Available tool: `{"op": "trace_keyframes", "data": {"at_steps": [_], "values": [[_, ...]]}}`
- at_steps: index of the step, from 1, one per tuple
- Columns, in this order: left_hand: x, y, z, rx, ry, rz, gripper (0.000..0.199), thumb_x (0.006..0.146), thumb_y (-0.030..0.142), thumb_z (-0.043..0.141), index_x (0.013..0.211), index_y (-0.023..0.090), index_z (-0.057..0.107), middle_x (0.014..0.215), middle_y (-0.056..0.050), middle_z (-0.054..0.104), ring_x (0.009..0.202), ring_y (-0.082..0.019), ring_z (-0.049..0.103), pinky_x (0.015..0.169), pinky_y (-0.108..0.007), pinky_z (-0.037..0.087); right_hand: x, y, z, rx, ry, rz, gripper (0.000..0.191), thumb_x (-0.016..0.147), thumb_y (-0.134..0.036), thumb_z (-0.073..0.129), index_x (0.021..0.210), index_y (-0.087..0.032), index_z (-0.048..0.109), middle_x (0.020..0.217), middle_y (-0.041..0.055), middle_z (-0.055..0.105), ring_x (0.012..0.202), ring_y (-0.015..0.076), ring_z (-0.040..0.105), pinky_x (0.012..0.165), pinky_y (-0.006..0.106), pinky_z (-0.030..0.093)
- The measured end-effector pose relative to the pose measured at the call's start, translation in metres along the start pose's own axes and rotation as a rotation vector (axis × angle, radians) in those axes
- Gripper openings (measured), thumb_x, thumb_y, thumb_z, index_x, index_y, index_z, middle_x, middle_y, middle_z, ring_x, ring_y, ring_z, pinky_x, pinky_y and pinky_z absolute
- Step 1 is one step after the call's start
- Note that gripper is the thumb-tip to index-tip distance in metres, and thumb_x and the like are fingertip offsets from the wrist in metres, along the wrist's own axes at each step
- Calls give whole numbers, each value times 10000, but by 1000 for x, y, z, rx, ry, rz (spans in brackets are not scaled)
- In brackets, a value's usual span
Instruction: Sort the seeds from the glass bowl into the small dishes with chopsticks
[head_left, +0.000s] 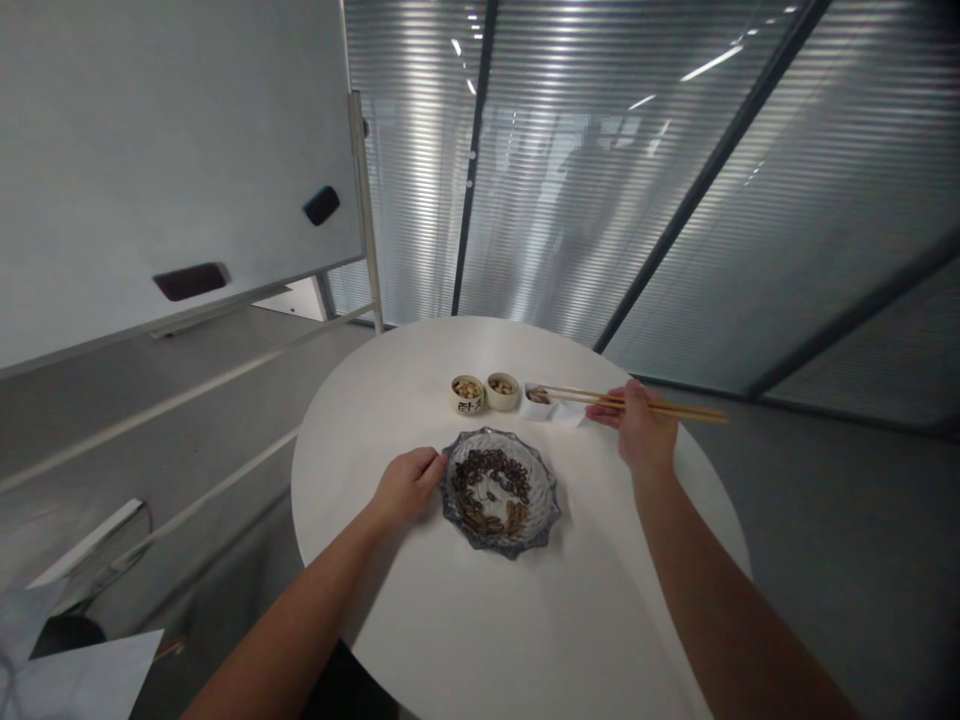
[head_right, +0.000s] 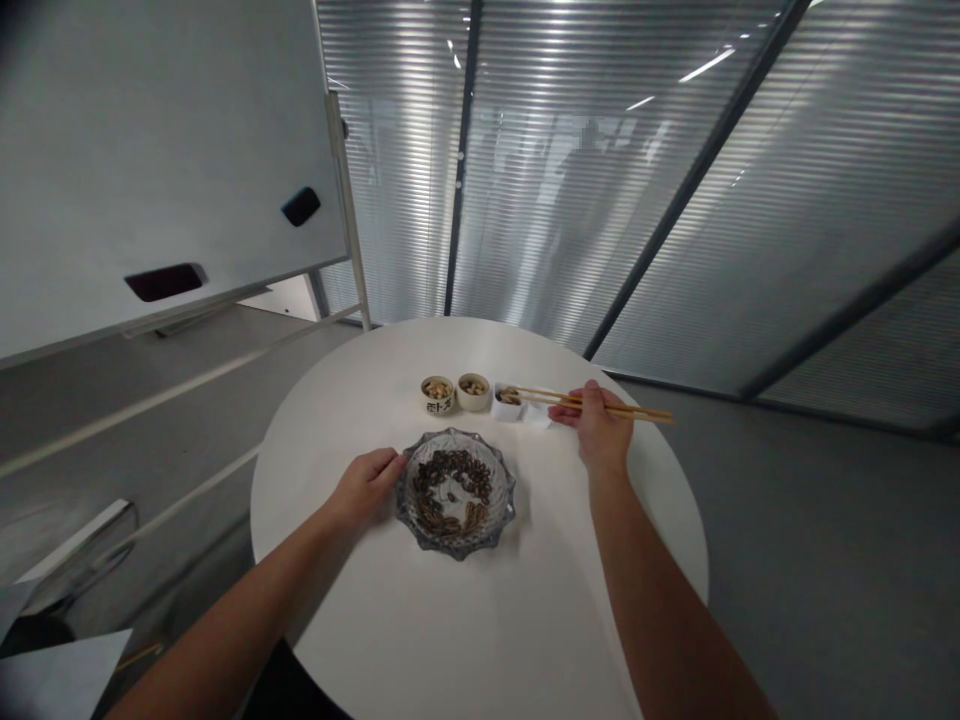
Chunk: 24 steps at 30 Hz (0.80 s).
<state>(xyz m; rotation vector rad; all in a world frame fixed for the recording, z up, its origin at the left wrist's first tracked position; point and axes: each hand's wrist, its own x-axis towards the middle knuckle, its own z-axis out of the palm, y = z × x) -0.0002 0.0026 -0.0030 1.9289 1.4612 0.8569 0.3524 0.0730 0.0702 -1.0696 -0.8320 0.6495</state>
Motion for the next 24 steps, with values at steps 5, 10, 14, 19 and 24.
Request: {"op": "trace_keyframes", "data": {"at_steps": [5,10,14,19,24], "values": [[0,2,-1,-9,-7,-24,472,983,526,385,668,196,506,651,13,507,646,-135,460,620,-265,314,-51,-24,0,5,-175,27,460,793,-588,771,745,-140,680,567,41,701,440,200,700,441,299,622],[0,3,-1,-13,-5,-22,467,984,521,392,670,197,515,650,13,509,649,-137,468,626,-265,323,-115,-35,-6,-50,-381,120,422,850,-574,730,779,-159,719,610,68,733,470,205,706,462,315,625],[-1,3,-1,-19,5,-13,456,983,504,401,674,196,535,649,9,521,651,-140,470,629,-267,325,-144,-38,-16,-86,-525,232,450,867,-596,703,770,-157,723,613,91,739,486,216,714,459,305,612],[-1,3,-2,-20,-8,-13,457,987,508,395,683,196,535,656,7,522,659,-141,466,628,-267,321,-155,-34,-21,-84,-503,319,475,835,-625,722,757,-157,711,587,87,728,470,219,708,445,296,600],[-1,3,-4,-12,-28,-12,461,991,519,383,686,197,509,663,9,509,659,-139,456,639,-271,318,-158,-25,-20,-107,-494,358,472,831,-632,722,740,-169,702,590,82,731,471,218,707,454,301,607]]}}
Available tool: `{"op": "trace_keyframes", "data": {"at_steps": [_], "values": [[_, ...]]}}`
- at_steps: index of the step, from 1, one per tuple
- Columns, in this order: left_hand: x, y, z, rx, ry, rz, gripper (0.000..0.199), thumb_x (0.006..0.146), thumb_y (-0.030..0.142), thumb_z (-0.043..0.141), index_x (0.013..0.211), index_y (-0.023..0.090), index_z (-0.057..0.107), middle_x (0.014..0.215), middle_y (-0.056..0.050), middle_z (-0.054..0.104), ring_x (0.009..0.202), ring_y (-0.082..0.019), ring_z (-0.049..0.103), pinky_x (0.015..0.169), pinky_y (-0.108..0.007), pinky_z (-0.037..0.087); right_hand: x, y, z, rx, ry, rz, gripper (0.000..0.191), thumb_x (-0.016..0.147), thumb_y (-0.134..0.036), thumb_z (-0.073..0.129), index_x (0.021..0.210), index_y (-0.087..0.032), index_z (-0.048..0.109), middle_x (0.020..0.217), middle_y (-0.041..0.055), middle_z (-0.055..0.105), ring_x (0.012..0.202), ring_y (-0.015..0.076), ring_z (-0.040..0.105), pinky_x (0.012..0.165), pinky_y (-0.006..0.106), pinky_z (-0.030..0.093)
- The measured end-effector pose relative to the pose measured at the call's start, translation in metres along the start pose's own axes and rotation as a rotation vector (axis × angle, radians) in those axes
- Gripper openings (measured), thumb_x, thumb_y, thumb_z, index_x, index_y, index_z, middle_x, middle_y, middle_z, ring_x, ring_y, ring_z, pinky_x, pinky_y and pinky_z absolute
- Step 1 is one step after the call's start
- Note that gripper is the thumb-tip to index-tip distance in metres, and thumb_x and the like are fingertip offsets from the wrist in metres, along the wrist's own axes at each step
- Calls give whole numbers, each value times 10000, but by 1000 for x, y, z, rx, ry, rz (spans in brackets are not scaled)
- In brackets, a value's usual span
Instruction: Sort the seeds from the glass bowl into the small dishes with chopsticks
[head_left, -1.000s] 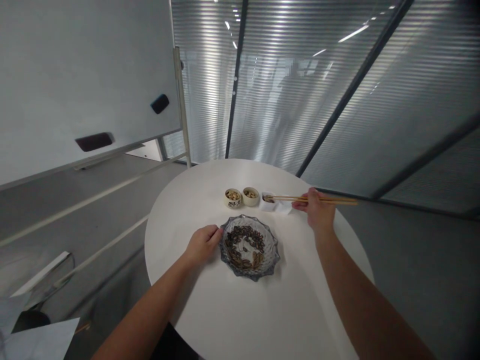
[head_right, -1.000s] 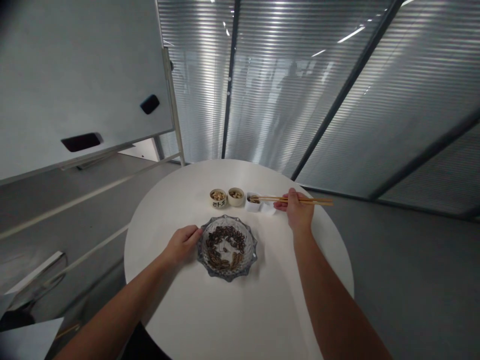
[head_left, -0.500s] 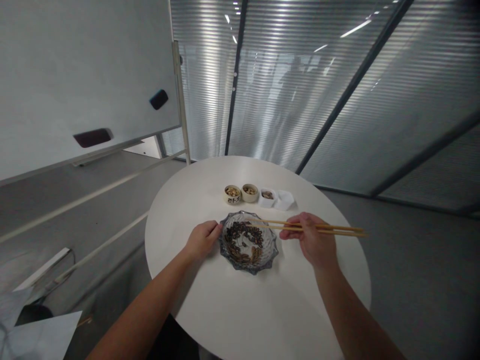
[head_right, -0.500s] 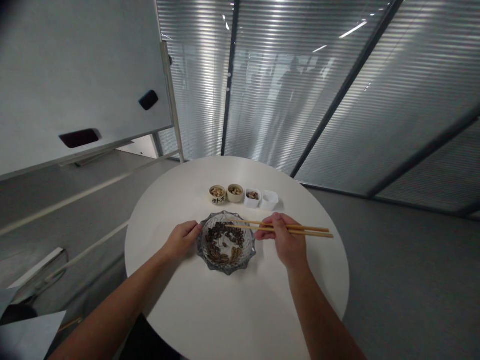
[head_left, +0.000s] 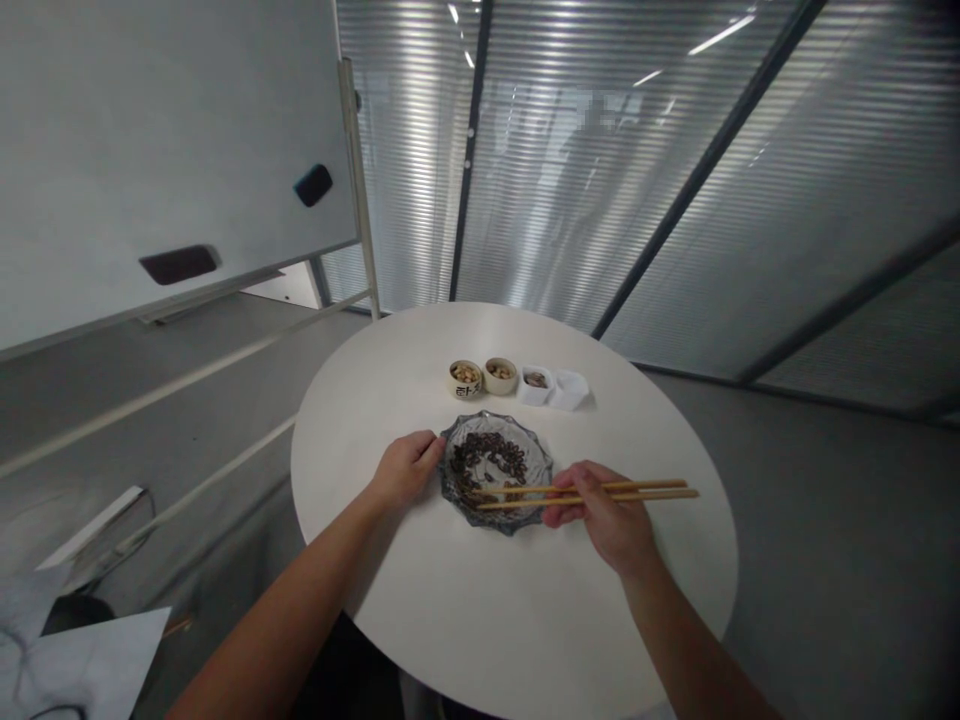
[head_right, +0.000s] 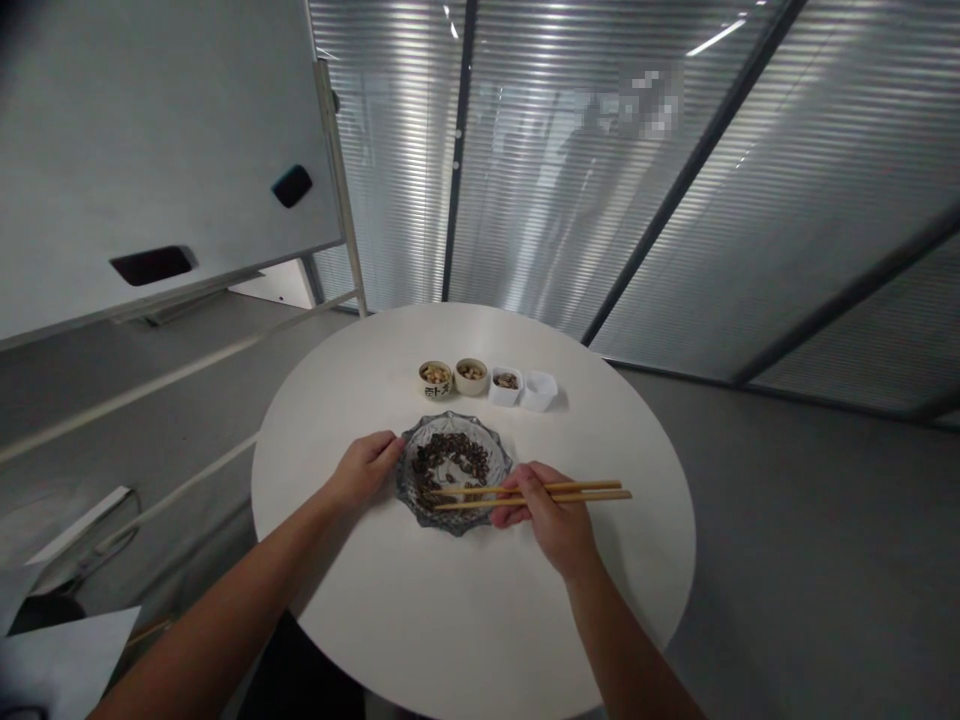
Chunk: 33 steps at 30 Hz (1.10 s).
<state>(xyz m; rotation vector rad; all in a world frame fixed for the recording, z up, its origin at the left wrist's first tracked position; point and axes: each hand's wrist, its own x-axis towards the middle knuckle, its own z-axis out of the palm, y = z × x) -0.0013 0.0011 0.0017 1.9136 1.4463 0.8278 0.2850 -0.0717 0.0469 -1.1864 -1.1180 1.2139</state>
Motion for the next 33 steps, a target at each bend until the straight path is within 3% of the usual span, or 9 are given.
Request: {"op": "trace_keyframes", "data": {"at_steps": [14,24,29,33], "values": [[0,2,-1,3,8,-7,447,986,497,396,676,198,516,652,9,508,656,-140,461,632,-271,320,3,-1,10,-91,60,-40,468,826,-647,714,683,-201,707,567,64,721,482,227,708,491,324,631],[0,0,0,8,10,5,452,989,502,394,676,201,519,649,8,513,649,-143,472,632,-275,322,12,3,-8,153,232,-126,386,785,-523,800,693,-158,718,605,47,717,435,199,689,429,308,608],[1,-1,1,8,31,24,463,984,512,400,658,201,509,638,11,503,641,-140,461,628,-274,322,34,-19,-22,206,366,-257,386,749,-496,821,665,-139,704,551,44,692,399,197,672,400,300,600],[1,-1,1,7,26,19,468,983,523,391,658,202,494,645,12,502,645,-140,457,629,-273,322,71,-39,-45,219,494,-362,380,731,-474,826,656,-133,676,524,26,674,385,204,669,403,323,616]]}}
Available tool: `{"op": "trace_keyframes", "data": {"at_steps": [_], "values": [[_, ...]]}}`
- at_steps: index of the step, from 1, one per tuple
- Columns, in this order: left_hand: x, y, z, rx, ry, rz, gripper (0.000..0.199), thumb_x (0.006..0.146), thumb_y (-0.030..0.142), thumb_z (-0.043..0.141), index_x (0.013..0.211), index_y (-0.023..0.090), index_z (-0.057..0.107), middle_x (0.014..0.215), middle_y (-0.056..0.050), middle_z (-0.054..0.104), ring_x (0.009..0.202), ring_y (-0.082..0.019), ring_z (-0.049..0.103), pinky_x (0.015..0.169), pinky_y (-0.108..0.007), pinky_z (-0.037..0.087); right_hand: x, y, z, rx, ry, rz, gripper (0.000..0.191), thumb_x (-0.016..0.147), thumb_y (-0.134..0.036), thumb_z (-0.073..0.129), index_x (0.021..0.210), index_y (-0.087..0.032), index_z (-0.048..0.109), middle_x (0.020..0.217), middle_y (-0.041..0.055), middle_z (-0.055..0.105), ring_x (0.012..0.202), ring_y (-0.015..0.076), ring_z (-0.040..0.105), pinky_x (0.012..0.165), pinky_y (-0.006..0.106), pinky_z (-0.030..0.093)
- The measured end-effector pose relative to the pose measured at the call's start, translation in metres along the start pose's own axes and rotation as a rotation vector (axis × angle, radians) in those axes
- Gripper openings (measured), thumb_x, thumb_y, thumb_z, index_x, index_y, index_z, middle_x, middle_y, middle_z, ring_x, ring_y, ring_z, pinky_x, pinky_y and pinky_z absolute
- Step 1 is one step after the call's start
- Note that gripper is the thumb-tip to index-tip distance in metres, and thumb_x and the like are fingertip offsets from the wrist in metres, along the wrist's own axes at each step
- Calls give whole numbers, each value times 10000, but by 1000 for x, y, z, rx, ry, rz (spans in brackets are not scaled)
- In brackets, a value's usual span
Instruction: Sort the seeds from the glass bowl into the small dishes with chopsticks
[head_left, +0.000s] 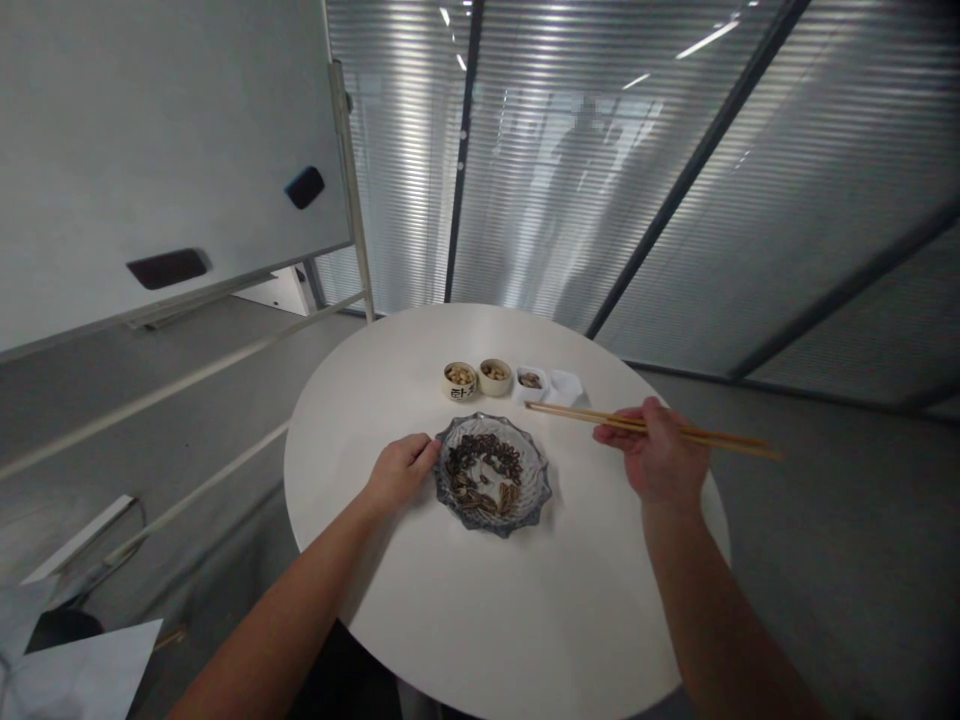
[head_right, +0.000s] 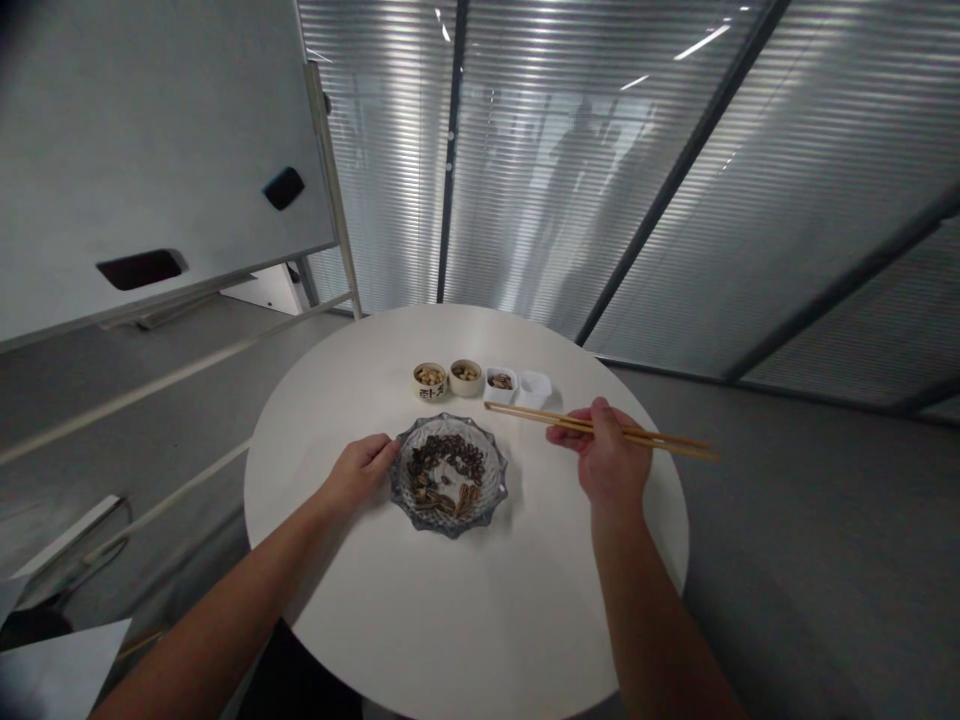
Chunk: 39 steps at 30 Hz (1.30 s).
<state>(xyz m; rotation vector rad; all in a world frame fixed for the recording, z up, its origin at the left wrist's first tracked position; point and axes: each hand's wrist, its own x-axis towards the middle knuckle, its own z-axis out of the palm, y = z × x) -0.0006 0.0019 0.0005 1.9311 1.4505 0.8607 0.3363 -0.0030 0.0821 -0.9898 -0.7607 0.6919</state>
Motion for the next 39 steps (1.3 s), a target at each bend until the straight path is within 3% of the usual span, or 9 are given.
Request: {"op": "trace_keyframes", "data": {"at_steps": [6,13,18,29,34,39], "values": [[0,1,-1,10,-19,-10,465,986,527,375,674,204,497,658,9,501,667,-147,478,646,-279,339,65,15,8,-42,70,36,342,829,-407,752,652,-151,610,503,10,653,389,192,671,416,305,624],[0,0,0,0,-7,-17,466,981,519,389,666,199,517,655,5,520,650,-143,466,628,-273,337,76,41,16,-84,-3,83,398,830,-518,746,739,-156,610,545,25,682,430,200,698,444,299,628],[0,-1,1,-2,-10,-15,465,980,519,393,677,197,535,659,3,524,660,-143,468,636,-275,334,49,29,16,-43,-81,50,461,794,-601,754,755,-157,635,575,31,700,469,195,708,478,316,640],[-1,0,0,-12,-14,-30,467,985,529,378,682,201,516,660,4,513,660,-144,472,628,-266,339,-77,3,13,-221,-479,139,417,880,-585,694,820,-174,721,688,75,750,571,214,732,546,337,646],[-1,2,-1,-22,-21,-39,461,982,527,383,678,203,506,663,1,512,659,-145,469,620,-265,346,-96,1,15,-237,-524,225,446,850,-627,703,795,-185,718,668,70,742,542,218,727,521,333,639],[-1,3,-1,-29,-12,-46,454,974,516,403,664,202,511,655,1,520,651,-144,470,613,-263,349,-100,6,19,-307,-542,222,450,851,-641,692,772,-199,724,664,69,748,568,235,740,554,344,651]]}}
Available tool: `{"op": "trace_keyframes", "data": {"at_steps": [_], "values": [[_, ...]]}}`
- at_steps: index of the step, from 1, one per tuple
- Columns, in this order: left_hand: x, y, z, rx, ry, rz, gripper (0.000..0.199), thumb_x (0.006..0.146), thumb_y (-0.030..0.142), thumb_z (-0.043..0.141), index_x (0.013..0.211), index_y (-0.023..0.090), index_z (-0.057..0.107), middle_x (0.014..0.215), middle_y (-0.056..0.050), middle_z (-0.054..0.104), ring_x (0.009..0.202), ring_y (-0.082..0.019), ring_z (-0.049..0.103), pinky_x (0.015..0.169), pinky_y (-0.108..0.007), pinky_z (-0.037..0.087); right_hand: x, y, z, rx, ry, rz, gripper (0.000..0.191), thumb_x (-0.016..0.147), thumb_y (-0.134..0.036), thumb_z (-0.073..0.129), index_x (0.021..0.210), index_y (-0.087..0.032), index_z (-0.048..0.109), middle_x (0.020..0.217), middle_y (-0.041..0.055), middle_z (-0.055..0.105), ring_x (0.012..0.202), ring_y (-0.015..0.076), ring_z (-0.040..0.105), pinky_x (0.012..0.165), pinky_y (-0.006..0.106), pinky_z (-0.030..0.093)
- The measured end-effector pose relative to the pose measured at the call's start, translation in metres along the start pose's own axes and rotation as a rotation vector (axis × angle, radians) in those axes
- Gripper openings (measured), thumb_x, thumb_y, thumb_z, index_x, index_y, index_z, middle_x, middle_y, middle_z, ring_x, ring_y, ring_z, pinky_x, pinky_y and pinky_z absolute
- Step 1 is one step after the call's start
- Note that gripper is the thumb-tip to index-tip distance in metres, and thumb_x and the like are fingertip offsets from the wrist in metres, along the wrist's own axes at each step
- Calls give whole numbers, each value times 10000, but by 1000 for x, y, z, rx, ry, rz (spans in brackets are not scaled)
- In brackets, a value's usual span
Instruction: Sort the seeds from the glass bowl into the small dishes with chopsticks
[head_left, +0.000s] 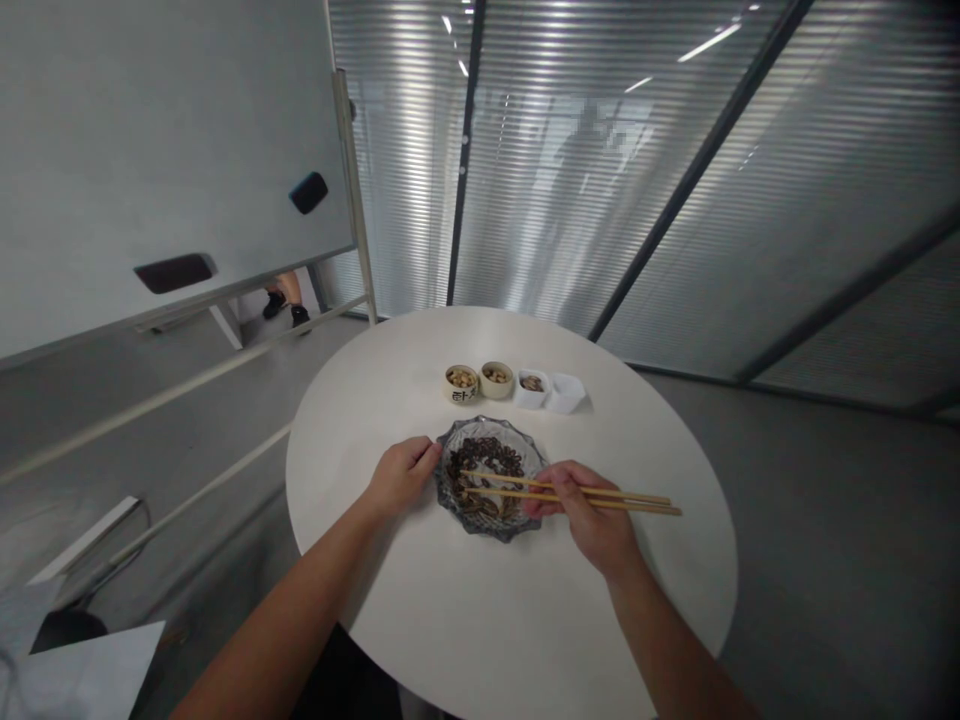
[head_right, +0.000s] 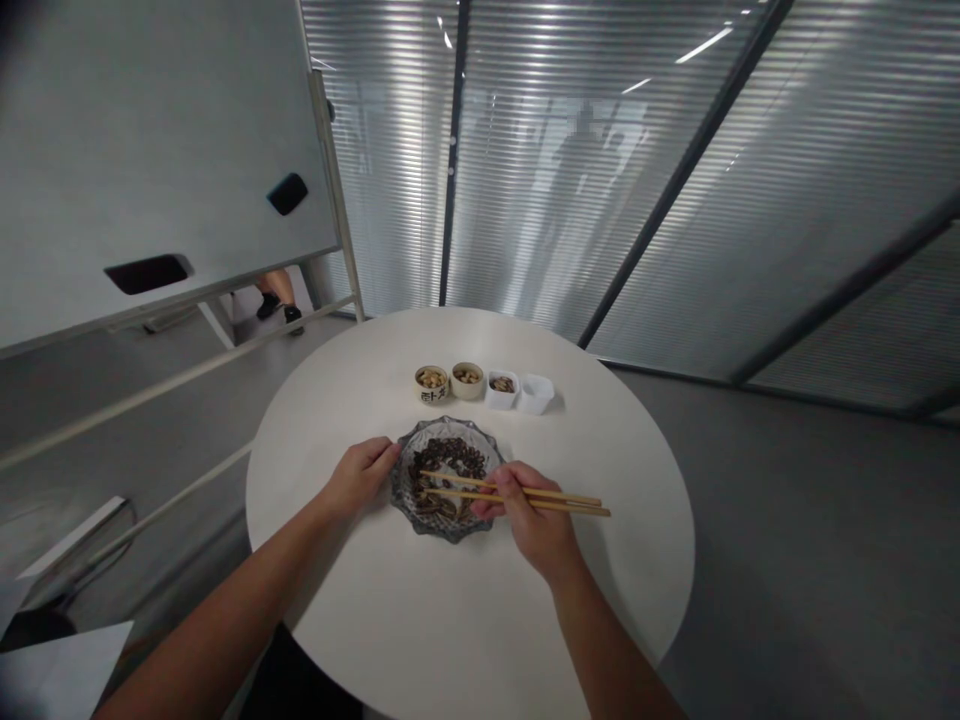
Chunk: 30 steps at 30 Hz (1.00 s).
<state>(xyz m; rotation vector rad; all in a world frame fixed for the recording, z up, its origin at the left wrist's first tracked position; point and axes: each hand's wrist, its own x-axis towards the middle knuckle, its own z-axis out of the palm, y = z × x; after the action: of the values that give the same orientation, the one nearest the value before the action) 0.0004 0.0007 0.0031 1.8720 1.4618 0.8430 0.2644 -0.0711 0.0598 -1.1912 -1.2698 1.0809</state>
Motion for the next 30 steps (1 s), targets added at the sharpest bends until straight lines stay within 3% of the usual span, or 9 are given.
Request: {"op": "trace_keyframes", "data": {"at_steps": [8,15,30], "values": [[-1,-1,0,3,12,13,462,976,518,396,666,202,527,657,-1,521,655,-146,468,616,-269,341,-1,11,2,-72,-22,2,425,877,-621,670,774,-213,726,683,75,765,590,261,755,561,363,652],[0,-1,1,3,-9,-5,468,975,539,374,673,205,497,667,-3,506,669,-150,460,621,-270,336,-5,23,-5,-168,-39,-78,356,919,-556,651,835,-223,741,699,63,768,607,257,751,585,360,637],[-1,-1,-1,2,1,30,453,983,509,397,666,203,500,648,5,500,651,-144,456,624,-269,334,4,24,-6,-277,26,-197,354,959,-482,615,756,-224,748,647,55,752,570,240,727,576,341,606]]}}
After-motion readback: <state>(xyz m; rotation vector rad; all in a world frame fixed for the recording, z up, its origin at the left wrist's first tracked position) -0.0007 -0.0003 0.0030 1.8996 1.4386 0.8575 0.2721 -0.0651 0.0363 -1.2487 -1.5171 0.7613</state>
